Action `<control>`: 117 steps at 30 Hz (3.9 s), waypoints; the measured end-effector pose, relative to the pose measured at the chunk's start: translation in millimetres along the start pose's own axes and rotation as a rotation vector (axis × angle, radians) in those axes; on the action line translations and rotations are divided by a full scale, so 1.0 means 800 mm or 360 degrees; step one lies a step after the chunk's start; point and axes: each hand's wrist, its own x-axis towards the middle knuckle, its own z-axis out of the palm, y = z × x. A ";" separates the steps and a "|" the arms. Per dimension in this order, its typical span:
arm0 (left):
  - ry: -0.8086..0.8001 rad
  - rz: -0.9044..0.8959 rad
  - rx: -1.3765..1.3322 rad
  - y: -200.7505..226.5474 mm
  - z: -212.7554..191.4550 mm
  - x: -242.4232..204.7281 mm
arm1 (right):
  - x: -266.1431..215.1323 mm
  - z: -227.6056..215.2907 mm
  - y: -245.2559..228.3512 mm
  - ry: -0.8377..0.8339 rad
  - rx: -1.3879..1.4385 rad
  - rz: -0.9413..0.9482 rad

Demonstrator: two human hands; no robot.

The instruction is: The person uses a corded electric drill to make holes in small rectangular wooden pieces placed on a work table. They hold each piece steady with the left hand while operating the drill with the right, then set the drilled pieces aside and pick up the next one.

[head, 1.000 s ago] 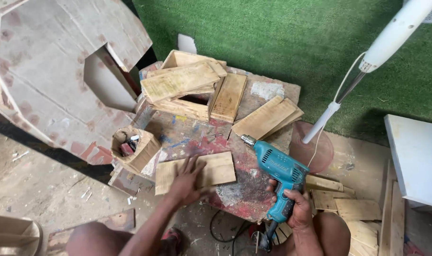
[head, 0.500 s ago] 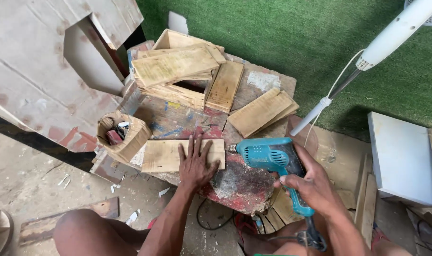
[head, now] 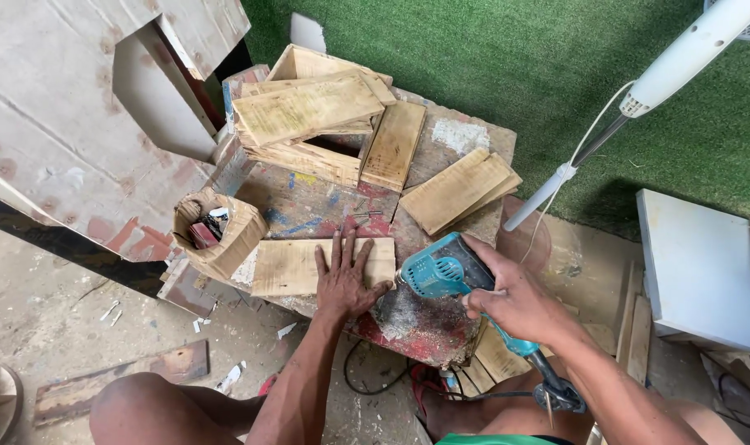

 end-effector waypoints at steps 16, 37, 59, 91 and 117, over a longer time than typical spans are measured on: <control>0.0038 -0.0003 -0.0024 -0.001 0.009 0.001 | -0.010 0.001 -0.075 -0.0191 -0.0416 -0.0081; 0.0065 0.0010 -0.0016 -0.001 0.010 0.002 | 0.011 0.023 -0.133 -0.0429 -0.1040 -0.0300; 0.0066 0.0027 0.0005 -0.004 0.015 0.004 | 0.010 0.017 -0.126 -0.0386 -0.1048 -0.0209; -0.0013 0.0008 0.0022 0.001 0.001 -0.001 | 0.025 0.022 -0.103 -0.0378 -0.1087 -0.0225; -0.0208 0.0021 0.0055 0.008 -0.023 -0.007 | -0.018 -0.018 -0.185 -0.0210 -0.0827 0.0010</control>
